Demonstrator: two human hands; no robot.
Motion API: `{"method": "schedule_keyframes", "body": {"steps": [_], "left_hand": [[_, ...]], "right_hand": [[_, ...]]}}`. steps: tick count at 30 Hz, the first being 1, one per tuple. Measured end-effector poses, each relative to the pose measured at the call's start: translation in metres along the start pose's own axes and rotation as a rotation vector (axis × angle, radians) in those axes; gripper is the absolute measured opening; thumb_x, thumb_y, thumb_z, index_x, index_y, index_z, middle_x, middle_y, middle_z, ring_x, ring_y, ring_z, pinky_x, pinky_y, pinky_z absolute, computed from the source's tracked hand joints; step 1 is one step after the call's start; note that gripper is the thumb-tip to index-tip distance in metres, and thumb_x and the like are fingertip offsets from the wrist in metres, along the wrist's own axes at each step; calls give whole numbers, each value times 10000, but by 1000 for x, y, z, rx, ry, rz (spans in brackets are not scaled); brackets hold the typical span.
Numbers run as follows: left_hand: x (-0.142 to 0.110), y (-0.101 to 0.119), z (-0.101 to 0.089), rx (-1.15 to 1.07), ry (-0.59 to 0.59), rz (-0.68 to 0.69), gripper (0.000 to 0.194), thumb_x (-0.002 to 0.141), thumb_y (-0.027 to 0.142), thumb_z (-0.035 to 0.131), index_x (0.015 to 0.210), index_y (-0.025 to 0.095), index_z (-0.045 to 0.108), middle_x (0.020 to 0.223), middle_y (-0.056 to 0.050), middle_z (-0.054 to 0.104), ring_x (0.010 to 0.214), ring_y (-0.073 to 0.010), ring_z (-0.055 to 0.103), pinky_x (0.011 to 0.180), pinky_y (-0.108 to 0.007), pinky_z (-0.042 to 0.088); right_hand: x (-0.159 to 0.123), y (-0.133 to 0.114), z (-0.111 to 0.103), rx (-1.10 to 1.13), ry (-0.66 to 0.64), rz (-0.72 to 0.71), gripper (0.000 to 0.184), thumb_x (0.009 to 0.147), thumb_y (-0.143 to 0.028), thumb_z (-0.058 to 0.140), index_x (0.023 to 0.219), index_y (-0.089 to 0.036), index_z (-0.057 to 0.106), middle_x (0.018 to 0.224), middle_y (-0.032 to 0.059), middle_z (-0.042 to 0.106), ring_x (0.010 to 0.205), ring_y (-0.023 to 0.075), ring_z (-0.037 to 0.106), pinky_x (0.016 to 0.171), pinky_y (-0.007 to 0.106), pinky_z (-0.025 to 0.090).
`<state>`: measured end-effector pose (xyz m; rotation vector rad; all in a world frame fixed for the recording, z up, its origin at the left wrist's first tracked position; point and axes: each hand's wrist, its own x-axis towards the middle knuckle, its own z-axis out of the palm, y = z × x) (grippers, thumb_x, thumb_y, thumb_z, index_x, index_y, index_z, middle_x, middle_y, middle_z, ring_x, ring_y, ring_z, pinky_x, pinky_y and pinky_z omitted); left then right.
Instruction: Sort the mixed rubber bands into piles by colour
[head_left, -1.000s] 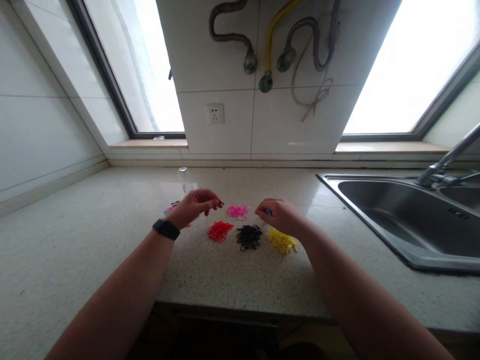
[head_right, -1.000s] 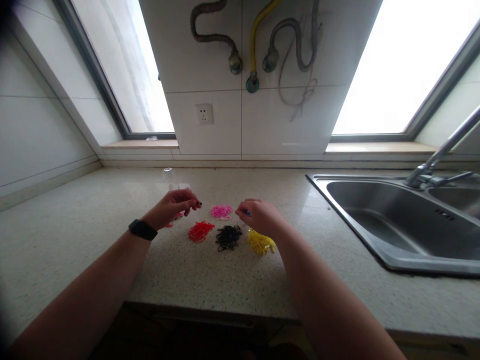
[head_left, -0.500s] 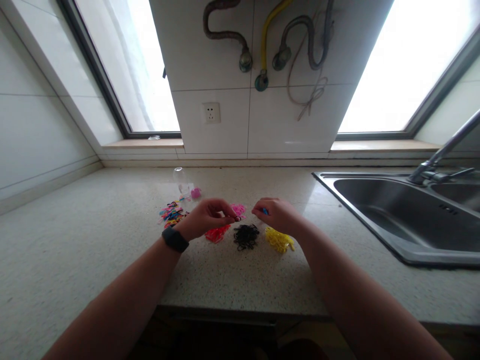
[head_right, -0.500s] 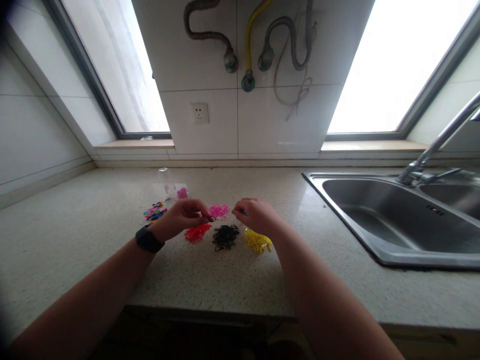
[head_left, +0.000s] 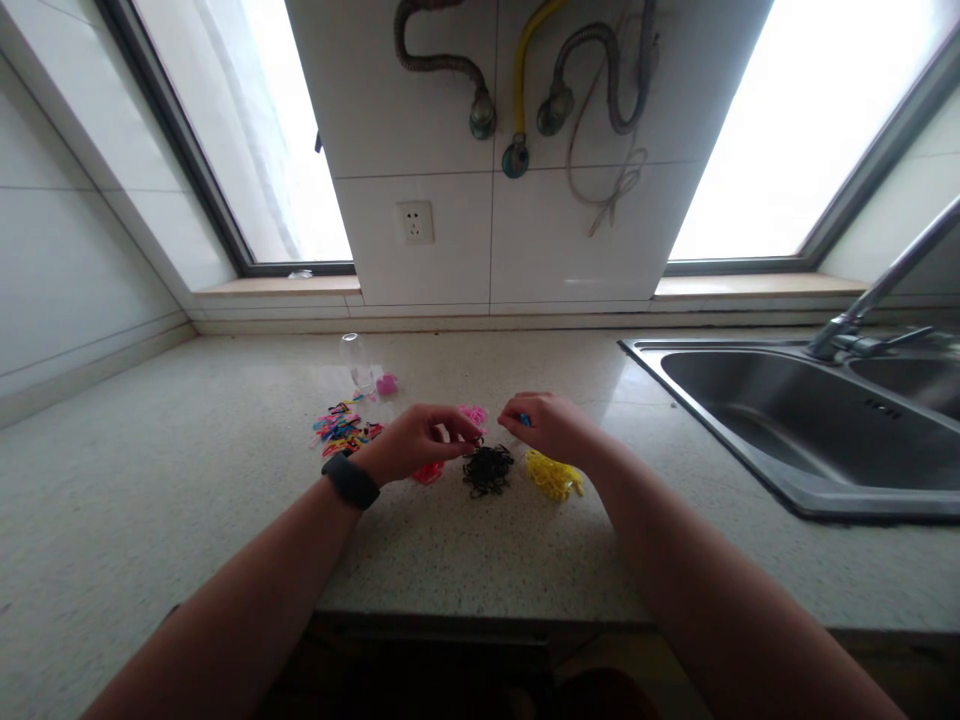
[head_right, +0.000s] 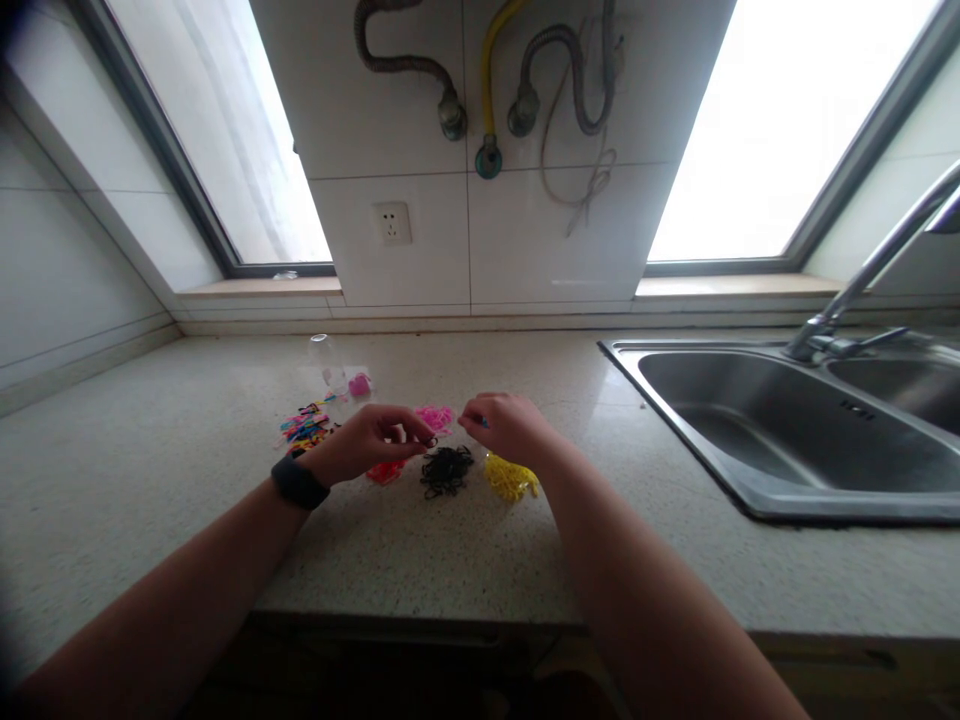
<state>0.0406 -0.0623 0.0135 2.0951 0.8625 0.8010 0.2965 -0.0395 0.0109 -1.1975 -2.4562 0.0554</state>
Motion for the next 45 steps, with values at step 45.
{"method": "schedule_keyframes", "body": {"steps": [45], "left_hand": [[-8,-11,-40,542,210,169,157,892,242,654,1028,211,727,905,-29,735,745,-123,640,694,-247,504]], "right_hand": [[-1,-1,-2,-14,-37,6,229,955,-351,541,934,-219,728,893,43,727,786,157,627,670,260,376]]}}
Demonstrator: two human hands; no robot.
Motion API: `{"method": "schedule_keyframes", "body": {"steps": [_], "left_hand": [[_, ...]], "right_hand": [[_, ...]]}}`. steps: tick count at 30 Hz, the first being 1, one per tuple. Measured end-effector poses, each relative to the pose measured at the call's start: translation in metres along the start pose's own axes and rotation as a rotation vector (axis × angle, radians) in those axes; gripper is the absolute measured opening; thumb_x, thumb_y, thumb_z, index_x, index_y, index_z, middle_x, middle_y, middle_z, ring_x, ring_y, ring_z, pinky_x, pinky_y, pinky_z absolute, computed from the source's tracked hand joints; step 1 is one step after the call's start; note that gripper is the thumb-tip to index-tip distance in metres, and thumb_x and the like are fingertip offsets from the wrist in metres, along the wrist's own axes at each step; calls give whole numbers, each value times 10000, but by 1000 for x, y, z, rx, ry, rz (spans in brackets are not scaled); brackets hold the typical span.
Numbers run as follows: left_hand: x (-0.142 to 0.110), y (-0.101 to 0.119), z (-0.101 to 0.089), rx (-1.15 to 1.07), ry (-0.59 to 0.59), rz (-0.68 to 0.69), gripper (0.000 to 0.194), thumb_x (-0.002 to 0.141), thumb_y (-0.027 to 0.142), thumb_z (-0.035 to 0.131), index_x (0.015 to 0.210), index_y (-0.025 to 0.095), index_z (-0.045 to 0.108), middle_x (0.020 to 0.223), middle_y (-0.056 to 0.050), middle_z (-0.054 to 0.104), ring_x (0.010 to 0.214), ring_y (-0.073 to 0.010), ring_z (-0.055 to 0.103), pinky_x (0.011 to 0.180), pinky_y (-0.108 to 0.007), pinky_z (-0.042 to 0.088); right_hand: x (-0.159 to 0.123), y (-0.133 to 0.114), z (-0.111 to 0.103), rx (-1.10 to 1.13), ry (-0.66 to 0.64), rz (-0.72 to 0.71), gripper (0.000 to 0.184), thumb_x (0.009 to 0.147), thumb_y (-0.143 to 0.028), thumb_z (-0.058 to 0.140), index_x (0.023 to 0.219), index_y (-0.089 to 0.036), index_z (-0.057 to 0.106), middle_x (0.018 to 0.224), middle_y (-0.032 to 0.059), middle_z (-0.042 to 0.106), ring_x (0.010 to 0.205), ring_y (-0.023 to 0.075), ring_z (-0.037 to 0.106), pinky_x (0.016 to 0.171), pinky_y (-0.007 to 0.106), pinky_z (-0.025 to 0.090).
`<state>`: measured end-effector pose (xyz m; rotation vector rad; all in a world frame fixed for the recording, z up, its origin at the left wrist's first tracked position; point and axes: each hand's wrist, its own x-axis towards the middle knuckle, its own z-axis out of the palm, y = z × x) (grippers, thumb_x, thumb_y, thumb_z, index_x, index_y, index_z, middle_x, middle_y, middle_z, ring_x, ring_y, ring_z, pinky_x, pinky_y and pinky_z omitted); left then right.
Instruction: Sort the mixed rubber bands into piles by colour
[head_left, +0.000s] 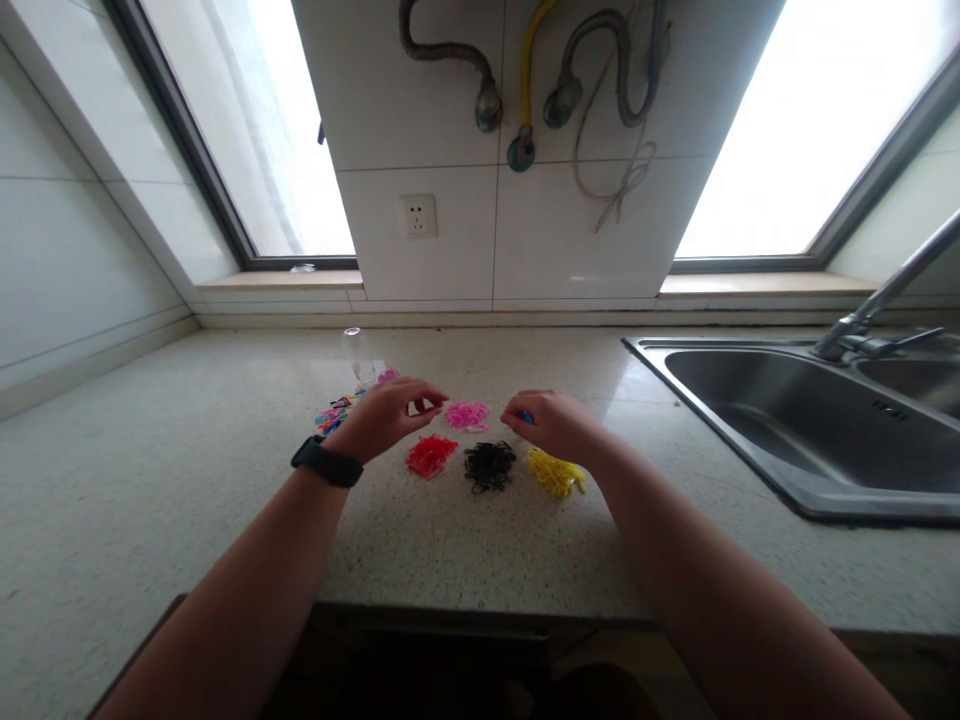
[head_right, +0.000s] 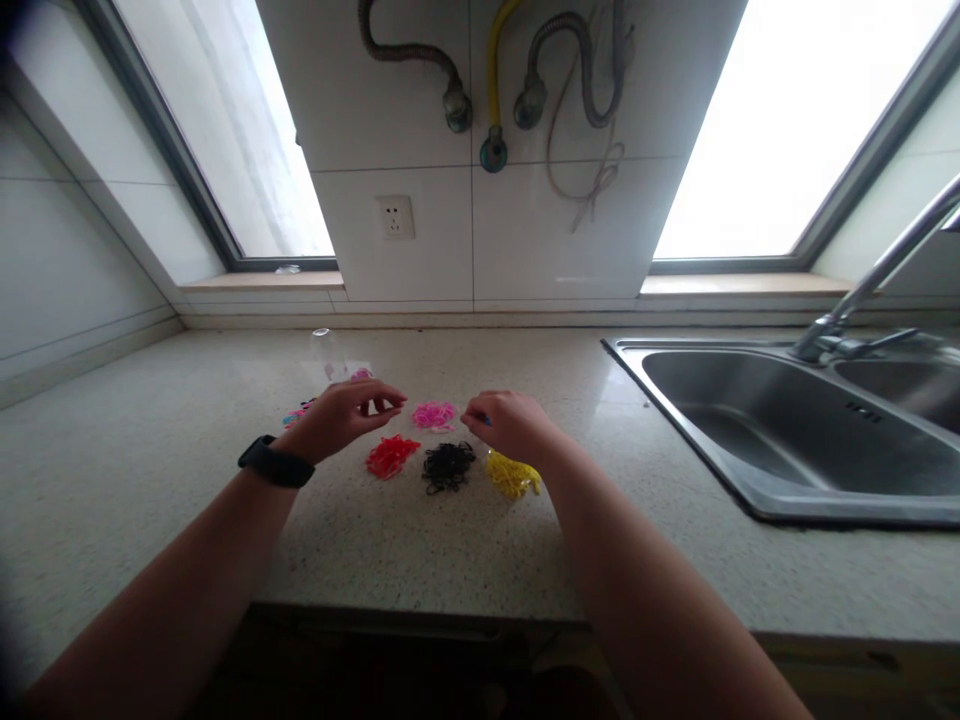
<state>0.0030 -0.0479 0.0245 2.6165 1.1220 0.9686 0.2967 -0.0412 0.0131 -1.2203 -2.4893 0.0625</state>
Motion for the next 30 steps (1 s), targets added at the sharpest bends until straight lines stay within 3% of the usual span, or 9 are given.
{"method": "schedule_keyframes", "body": {"steps": [9,13,19,23,30], "left_hand": [[-12,-43,-20,226,336,-186,242,932,353,567,1026,213,741,876,-48,739,741,-159,648,691,-270,485],[-17,-57,-28,196,405,-293,281,938,378,533,991,205,748,791,-34,728,700,-153,653,685,-260,477],[-20,-71,-33,146,690,-527,416,969,450,429,935,178,741,604,-5,621,562,-138,603,558,-234,425],[-19,-71,-32,119,694,-544,433,969,449,411,885,178,738,583,-3,601,548,-133,582,535,-226,400],[-17,-66,-29,87,674,-527,437,970,444,409,836,179,729,573,1,587,536,-130,565,535,-230,384]], "right_hand": [[1,0,0,35,21,3,210,950,-332,543,912,-222,718,873,40,723,791,162,632,689,267,396],[0,-3,-3,80,45,-18,197,949,-312,542,912,-222,714,865,33,719,792,158,631,712,268,406],[3,-12,4,231,157,7,212,946,-309,533,941,-209,720,821,21,706,676,131,571,652,264,389],[16,-36,1,303,185,15,197,926,-279,544,966,-199,720,803,17,697,665,124,559,645,254,385],[66,-79,2,171,-85,-119,195,895,-250,589,1023,-196,726,971,58,742,819,152,639,724,244,416]]}}
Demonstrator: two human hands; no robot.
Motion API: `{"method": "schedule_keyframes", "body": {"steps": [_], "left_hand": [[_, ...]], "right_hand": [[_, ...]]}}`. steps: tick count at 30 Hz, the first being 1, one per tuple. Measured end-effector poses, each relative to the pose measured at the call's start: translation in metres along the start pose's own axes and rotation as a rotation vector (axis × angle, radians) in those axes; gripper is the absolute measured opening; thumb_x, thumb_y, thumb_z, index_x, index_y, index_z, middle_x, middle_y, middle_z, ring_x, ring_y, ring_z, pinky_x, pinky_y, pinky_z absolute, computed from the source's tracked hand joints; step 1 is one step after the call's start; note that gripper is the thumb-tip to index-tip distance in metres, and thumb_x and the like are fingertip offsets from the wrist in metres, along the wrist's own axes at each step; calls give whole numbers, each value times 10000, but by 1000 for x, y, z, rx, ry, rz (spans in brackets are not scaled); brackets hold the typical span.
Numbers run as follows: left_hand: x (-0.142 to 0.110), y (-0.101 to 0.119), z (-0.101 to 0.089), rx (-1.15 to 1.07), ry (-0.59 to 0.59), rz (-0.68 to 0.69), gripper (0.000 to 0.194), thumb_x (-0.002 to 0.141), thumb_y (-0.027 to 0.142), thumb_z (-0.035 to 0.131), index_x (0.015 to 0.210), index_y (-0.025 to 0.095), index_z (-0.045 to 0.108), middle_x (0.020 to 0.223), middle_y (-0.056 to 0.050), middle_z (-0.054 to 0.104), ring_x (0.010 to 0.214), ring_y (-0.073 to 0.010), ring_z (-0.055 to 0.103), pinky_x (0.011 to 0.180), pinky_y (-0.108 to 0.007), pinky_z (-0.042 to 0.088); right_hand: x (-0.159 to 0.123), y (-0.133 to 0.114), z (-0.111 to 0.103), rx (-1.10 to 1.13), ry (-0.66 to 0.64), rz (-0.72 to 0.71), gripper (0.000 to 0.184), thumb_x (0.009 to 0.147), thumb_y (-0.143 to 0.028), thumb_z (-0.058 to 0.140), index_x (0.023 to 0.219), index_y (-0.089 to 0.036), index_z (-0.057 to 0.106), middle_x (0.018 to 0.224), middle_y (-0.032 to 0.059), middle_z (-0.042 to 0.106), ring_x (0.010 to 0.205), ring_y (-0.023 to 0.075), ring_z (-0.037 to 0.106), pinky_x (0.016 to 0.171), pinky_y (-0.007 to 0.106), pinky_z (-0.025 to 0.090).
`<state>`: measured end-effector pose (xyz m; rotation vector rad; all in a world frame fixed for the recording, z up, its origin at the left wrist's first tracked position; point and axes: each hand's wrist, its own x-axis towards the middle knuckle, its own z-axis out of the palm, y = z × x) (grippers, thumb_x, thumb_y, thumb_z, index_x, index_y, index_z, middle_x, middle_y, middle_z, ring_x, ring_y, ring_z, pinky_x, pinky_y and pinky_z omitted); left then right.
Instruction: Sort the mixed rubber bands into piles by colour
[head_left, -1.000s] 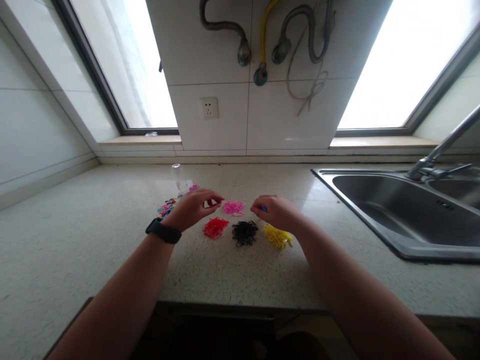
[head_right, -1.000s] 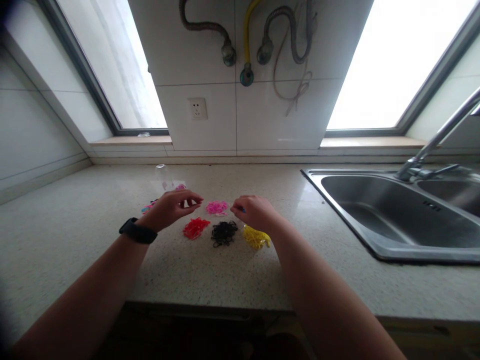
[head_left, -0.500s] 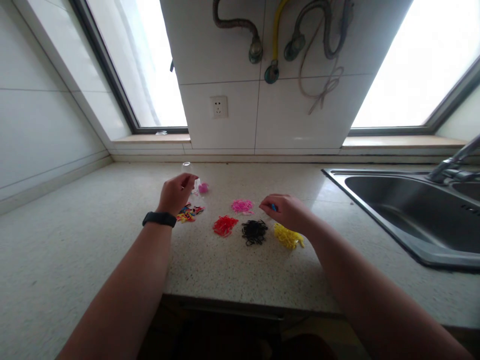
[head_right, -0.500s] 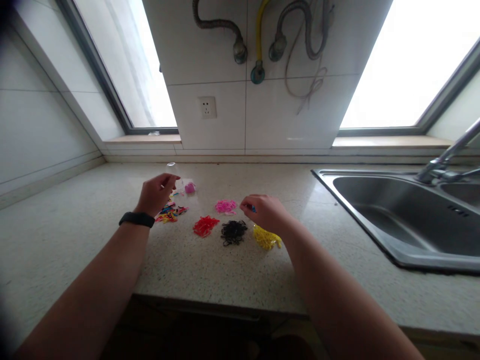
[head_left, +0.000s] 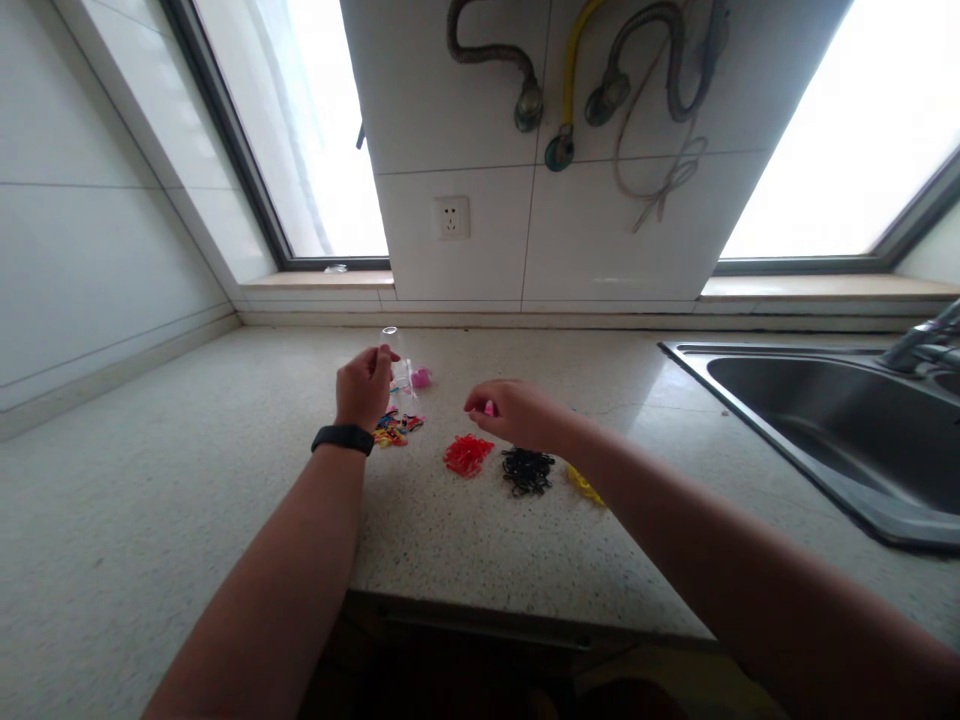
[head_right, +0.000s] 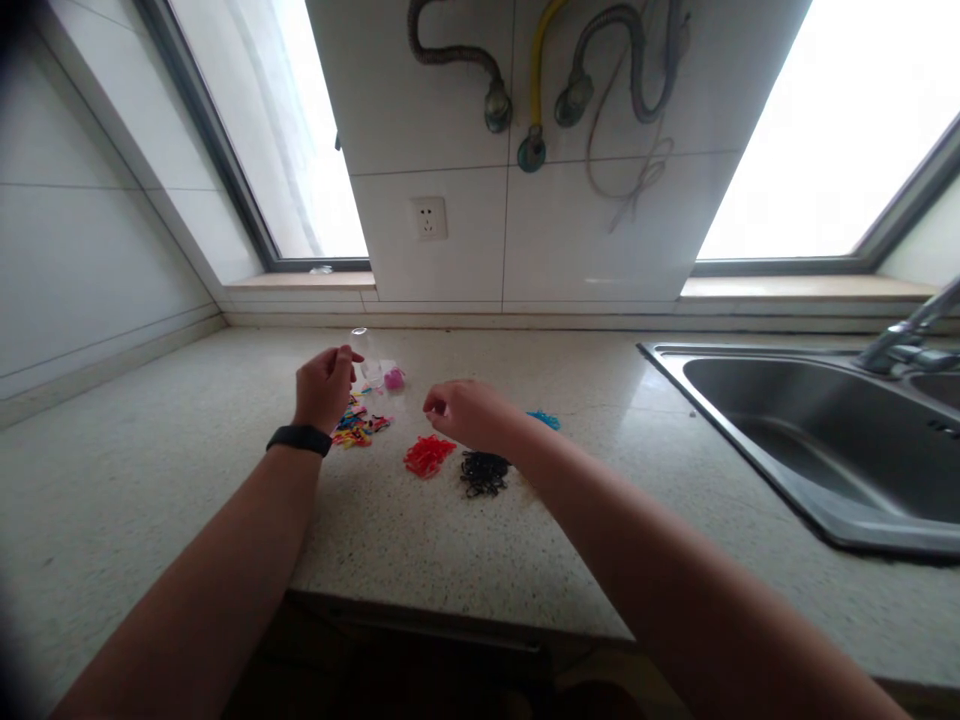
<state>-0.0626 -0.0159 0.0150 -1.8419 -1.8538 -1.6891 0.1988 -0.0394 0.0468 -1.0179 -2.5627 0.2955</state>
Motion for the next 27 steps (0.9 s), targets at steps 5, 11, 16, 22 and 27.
{"method": "schedule_keyframes", "body": {"steps": [5,11,16,22,27], "left_hand": [[-2,1,3,-35,-18,-10,464,973,457,388,818,176,724,558,2,570,518,-133,543,526,-239,375],[-3,0,8,-54,-49,8,487,977,477,383,792,181,721,547,-4,569,515,-138,542,524,-248,371],[-2,-1,9,-62,-59,12,496,982,479,372,802,181,725,542,-5,566,517,-142,544,525,-251,374],[-2,1,10,-77,-60,4,503,981,482,364,796,181,723,543,-8,572,513,-146,542,529,-255,375],[-3,1,10,-80,-63,2,496,975,482,378,789,182,726,535,-5,565,502,-143,533,521,-255,368]], "right_hand": [[49,-5,27,-182,-93,45,257,911,-300,547,1057,-216,742,1040,80,754,929,214,678,754,272,451],[82,-15,57,-310,-200,36,281,904,-298,555,1107,-222,734,1105,109,746,1023,250,678,819,316,493],[89,-22,65,-319,-220,42,264,937,-286,529,1066,-180,733,1095,146,739,1021,265,688,820,339,506],[79,-25,54,-342,-202,18,261,940,-256,509,1053,-185,733,1077,140,740,999,264,689,802,333,499],[61,-22,40,-296,-128,5,257,934,-264,504,1032,-207,734,1028,106,753,933,234,688,747,289,464]]}}
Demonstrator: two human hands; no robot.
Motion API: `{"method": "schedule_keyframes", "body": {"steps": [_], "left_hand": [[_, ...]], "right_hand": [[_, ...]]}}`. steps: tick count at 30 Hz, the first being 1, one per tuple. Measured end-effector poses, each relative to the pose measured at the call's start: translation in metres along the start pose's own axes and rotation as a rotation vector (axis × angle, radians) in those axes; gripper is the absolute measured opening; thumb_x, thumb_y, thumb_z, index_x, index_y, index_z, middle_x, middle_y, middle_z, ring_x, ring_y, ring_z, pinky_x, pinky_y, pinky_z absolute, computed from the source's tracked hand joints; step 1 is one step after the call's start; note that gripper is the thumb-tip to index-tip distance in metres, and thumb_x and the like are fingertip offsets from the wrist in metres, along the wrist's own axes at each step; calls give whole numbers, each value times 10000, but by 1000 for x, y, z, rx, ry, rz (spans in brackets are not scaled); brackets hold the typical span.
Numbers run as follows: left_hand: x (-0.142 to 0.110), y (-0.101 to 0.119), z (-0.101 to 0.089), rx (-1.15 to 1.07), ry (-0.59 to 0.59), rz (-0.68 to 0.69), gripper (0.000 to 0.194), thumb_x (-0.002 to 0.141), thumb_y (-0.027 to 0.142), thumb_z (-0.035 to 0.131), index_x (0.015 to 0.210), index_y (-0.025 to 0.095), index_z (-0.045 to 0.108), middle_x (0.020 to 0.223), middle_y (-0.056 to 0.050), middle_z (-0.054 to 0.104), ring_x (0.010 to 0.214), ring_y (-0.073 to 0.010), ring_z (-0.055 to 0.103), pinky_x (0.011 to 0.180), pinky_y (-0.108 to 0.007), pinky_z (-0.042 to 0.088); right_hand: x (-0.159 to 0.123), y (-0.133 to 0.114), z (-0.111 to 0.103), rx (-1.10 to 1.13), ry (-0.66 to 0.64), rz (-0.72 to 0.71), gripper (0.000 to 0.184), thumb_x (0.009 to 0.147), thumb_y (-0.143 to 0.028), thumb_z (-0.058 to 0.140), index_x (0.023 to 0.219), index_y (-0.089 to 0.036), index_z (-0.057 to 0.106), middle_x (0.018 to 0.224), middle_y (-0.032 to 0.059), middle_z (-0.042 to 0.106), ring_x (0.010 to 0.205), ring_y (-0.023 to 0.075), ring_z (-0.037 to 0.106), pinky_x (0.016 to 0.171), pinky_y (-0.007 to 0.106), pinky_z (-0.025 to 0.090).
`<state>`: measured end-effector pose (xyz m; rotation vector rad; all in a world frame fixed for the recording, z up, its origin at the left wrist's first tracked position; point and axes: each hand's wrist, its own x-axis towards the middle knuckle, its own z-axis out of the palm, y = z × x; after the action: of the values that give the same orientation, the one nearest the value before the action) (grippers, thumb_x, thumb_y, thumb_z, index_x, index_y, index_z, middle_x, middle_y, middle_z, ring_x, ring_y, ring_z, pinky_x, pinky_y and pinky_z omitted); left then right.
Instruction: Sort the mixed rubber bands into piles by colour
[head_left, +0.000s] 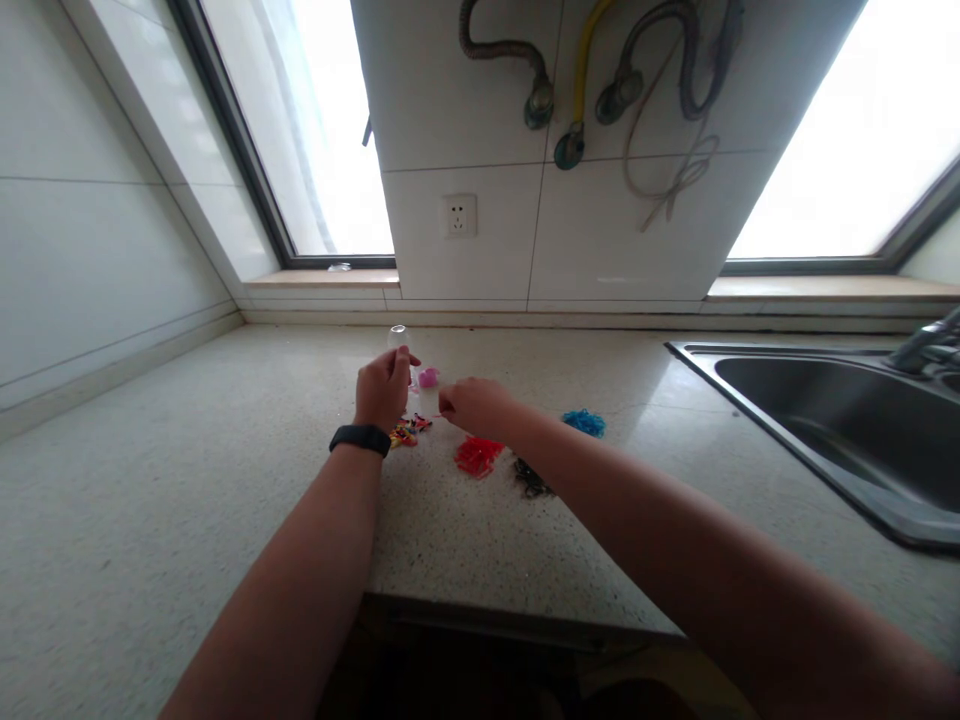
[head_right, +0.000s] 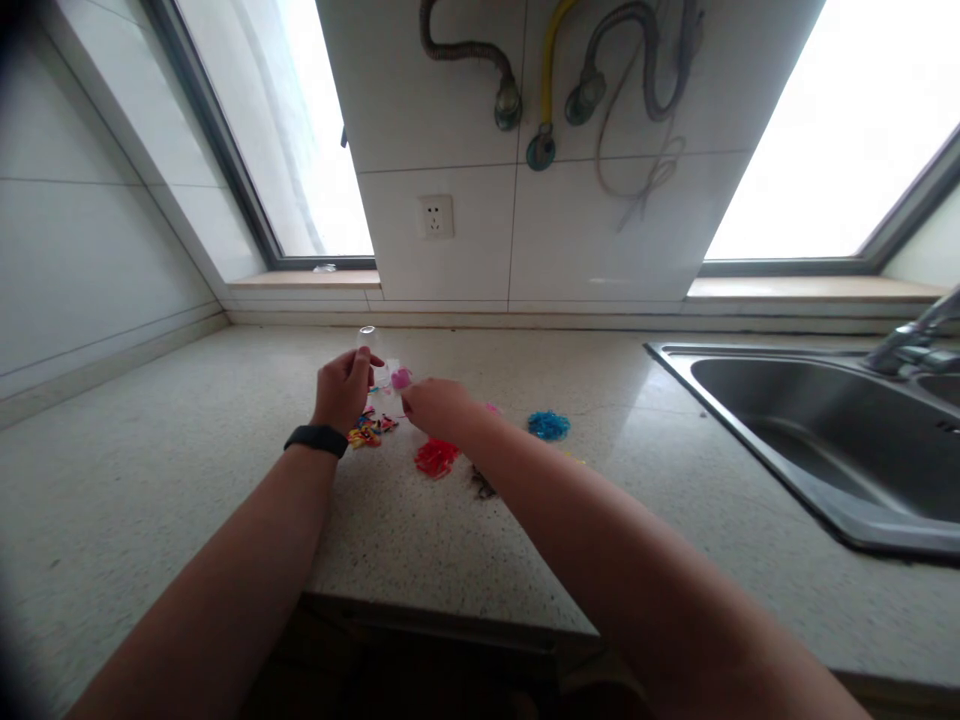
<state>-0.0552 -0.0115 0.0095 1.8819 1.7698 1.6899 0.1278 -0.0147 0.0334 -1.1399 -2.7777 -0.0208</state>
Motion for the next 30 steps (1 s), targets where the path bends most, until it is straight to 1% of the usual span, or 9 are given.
{"method": "schedule_keyframes", "body": {"steps": [6,10,13,15,17,19,21,24,30], "left_hand": [[-1,0,0,-6,-24,9,480,974,466,386,787,185,728,524,2,553,491,-136,525,519,-252,371],[-2,2,2,-15,-41,8,470,967,453,389,757,182,710,520,3,547,488,-133,522,510,-248,367],[-3,4,3,-24,-51,9,468,968,455,386,758,182,704,517,6,537,487,-130,519,506,-243,369],[-4,4,3,-26,-52,9,467,969,456,386,760,183,702,520,6,535,485,-128,516,504,-242,371],[-4,5,3,-24,-58,15,464,969,452,387,762,182,702,527,4,539,487,-127,517,502,-241,373],[-5,5,4,-16,-68,21,461,969,450,388,766,181,703,528,2,541,493,-128,522,503,-238,376],[-5,5,4,-6,-76,24,462,971,451,389,770,181,705,526,3,539,497,-129,525,504,-236,380],[-5,5,4,4,-84,28,465,974,452,388,778,180,710,526,4,536,499,-127,527,503,-235,382],[-4,3,5,25,-87,44,466,974,452,392,784,178,717,522,7,532,495,-122,519,499,-233,374]], "right_hand": [[-35,27,-12,169,125,42,161,896,-262,596,953,-213,738,937,53,758,836,178,666,703,258,413],[-70,49,-24,334,257,121,167,911,-279,602,966,-197,736,840,35,741,728,141,630,665,248,408],[-97,64,-29,414,343,162,194,916,-316,599,958,-193,743,782,24,719,672,130,598,645,257,416],[-111,73,-27,461,396,186,224,918,-356,598,956,-194,747,752,21,705,640,125,574,629,263,422],[-121,82,-21,532,484,219,247,910,-389,606,959,-190,745,744,24,698,625,124,556,615,266,430],[-126,90,-14,632,599,256,259,895,-398,617,957,-176,735,755,32,698,621,123,544,598,267,434],[-128,96,-8,710,671,278,256,884,-391,624,946,-164,725,767,42,699,621,124,540,584,268,434],[-130,98,-7,699,681,277,239,882,-383,631,938,-168,720,754,37,686,616,122,530,581,272,433],[-137,84,-13,565,661,179,223,923,-377,607,953,-188,721,787,31,666,632,118,516,621,276,451]]}}
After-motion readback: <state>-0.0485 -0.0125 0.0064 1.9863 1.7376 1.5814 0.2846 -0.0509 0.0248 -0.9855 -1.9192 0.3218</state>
